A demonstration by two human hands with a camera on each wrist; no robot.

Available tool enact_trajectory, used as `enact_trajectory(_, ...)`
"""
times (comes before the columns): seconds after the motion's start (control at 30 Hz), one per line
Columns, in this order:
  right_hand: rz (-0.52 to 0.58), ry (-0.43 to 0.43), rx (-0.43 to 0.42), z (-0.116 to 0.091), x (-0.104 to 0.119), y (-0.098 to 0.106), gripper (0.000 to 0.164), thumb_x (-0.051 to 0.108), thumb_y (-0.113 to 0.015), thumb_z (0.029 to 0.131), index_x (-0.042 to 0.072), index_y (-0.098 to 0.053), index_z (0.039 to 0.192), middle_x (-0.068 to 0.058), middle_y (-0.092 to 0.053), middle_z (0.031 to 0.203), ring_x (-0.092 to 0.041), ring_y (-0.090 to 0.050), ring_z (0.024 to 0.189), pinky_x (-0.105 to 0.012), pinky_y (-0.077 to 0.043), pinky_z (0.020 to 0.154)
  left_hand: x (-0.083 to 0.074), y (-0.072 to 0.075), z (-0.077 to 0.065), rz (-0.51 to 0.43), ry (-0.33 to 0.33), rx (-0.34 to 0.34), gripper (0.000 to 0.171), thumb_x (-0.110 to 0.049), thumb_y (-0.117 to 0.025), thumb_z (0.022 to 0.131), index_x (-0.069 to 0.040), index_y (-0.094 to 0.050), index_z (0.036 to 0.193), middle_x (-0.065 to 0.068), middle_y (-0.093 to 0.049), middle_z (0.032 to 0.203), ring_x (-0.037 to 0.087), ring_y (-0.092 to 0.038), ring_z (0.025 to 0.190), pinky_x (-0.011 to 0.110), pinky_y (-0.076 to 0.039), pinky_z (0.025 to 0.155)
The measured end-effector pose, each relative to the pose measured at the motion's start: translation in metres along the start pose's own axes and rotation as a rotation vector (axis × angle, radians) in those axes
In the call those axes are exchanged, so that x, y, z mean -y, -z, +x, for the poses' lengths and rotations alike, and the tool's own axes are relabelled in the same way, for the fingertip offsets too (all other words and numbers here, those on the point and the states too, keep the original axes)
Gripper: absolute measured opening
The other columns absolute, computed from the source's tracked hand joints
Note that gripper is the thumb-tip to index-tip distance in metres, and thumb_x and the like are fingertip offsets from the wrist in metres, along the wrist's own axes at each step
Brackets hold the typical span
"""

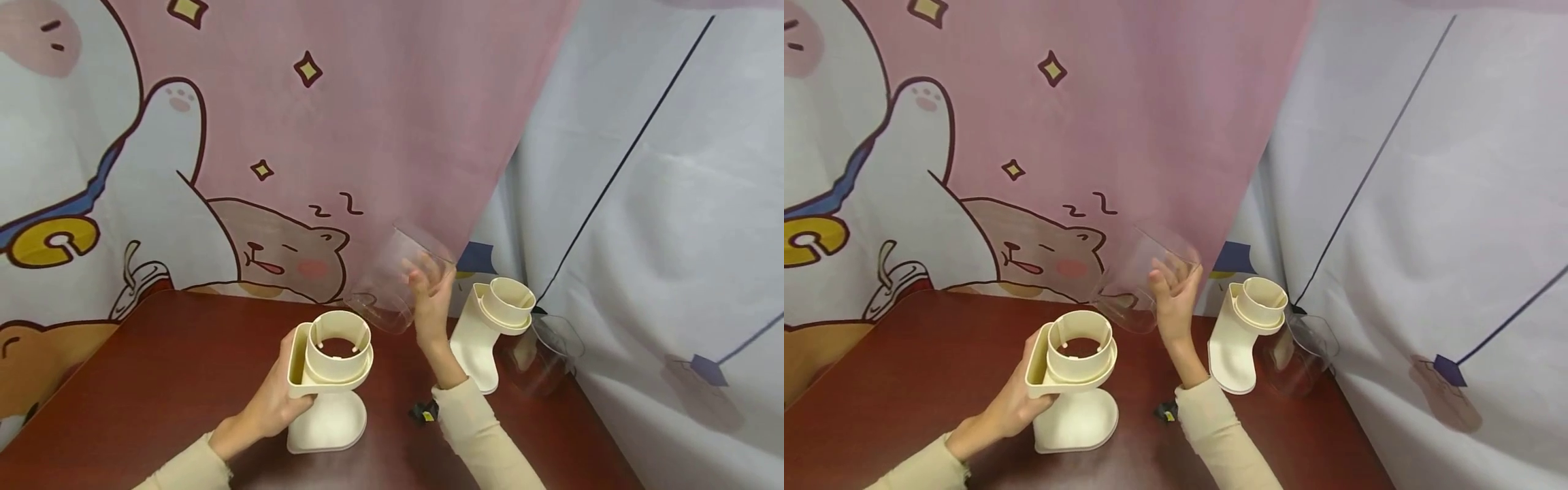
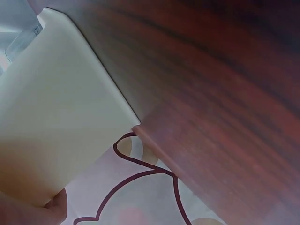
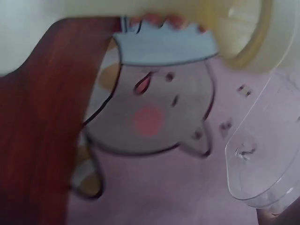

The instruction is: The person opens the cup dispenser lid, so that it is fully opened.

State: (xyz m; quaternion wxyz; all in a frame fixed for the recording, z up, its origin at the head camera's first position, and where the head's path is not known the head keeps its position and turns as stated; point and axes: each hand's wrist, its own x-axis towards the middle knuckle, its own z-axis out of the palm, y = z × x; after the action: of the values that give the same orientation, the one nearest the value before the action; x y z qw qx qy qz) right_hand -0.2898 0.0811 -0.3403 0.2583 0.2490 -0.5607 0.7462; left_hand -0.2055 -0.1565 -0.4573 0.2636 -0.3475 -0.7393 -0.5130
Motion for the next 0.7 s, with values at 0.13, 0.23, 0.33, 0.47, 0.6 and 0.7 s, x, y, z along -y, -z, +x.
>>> enact_trajectory(0.13,-0.116,-0.092,-0.074,-0.007,-0.028,0.011,0.087,0.040,-0.075,0.089,0.012,-0.020,0.150,-0.023,-0.043,0.146,-0.038,-0.054,0.127,-0.044,-0.047,0.106,0.000,0.001,0.002,0.005,0.000,0.006,0.103,-0.002,-0.063,0.059,0.002,-0.018,0.152,0.015,-0.045,0.139,0.021,-0.050,0.119,0.016,-0.030,0.107)
enact_trajectory(0.23,-0.280,-0.183,-0.105,-0.022,-0.052,0.013,0.094,0.031,-0.075,0.090,0.011,-0.010,0.156,-0.027,-0.034,0.151,-0.042,-0.045,0.134,-0.050,-0.042,0.109,0.000,0.001,0.003,0.005,0.000,0.007,0.103,-0.003,-0.063,0.059,0.003,-0.018,0.151,0.015,-0.045,0.139,0.019,-0.049,0.120,0.016,-0.029,0.107)
enact_trajectory(0.33,-0.447,-0.275,-0.129,-0.039,-0.072,0.011,0.102,0.038,-0.077,0.087,0.010,-0.008,0.157,-0.025,-0.030,0.153,-0.042,-0.040,0.137,-0.053,-0.038,0.111,0.000,0.000,0.002,0.007,0.011,0.015,0.103,-0.003,-0.063,0.059,0.002,-0.018,0.152,0.015,-0.045,0.140,0.018,-0.049,0.120,0.016,-0.029,0.107)
enact_trajectory(0.47,-0.583,-0.305,-0.125,-0.059,-0.091,0.007,0.106,0.044,-0.079,0.084,0.006,-0.011,0.156,-0.026,-0.028,0.153,-0.042,-0.036,0.140,-0.054,-0.033,0.115,-0.001,0.000,0.000,0.017,0.027,0.019,0.104,-0.002,-0.064,0.060,0.001,-0.017,0.152,0.014,-0.046,0.139,0.016,-0.049,0.121,0.016,-0.029,0.106)
enact_trajectory(0.6,-0.700,-0.255,-0.131,-0.072,-0.099,0.000,0.103,0.039,-0.080,0.084,0.004,-0.015,0.156,-0.028,-0.031,0.151,-0.045,-0.034,0.140,-0.063,-0.030,0.112,-0.002,0.000,-0.001,0.018,0.026,0.012,0.103,-0.003,-0.064,0.060,0.002,-0.017,0.152,0.014,-0.047,0.139,0.016,-0.050,0.121,0.016,-0.030,0.106)
enact_trajectory(0.7,-0.734,-0.246,-0.157,-0.076,-0.098,-0.007,0.100,0.033,-0.081,0.083,0.006,-0.017,0.155,-0.029,-0.034,0.150,-0.048,-0.034,0.139,-0.069,-0.028,0.108,-0.002,0.000,0.000,0.011,0.025,0.004,0.103,-0.003,-0.064,0.060,0.003,-0.018,0.152,0.015,-0.047,0.138,0.018,-0.050,0.120,0.016,-0.030,0.106)
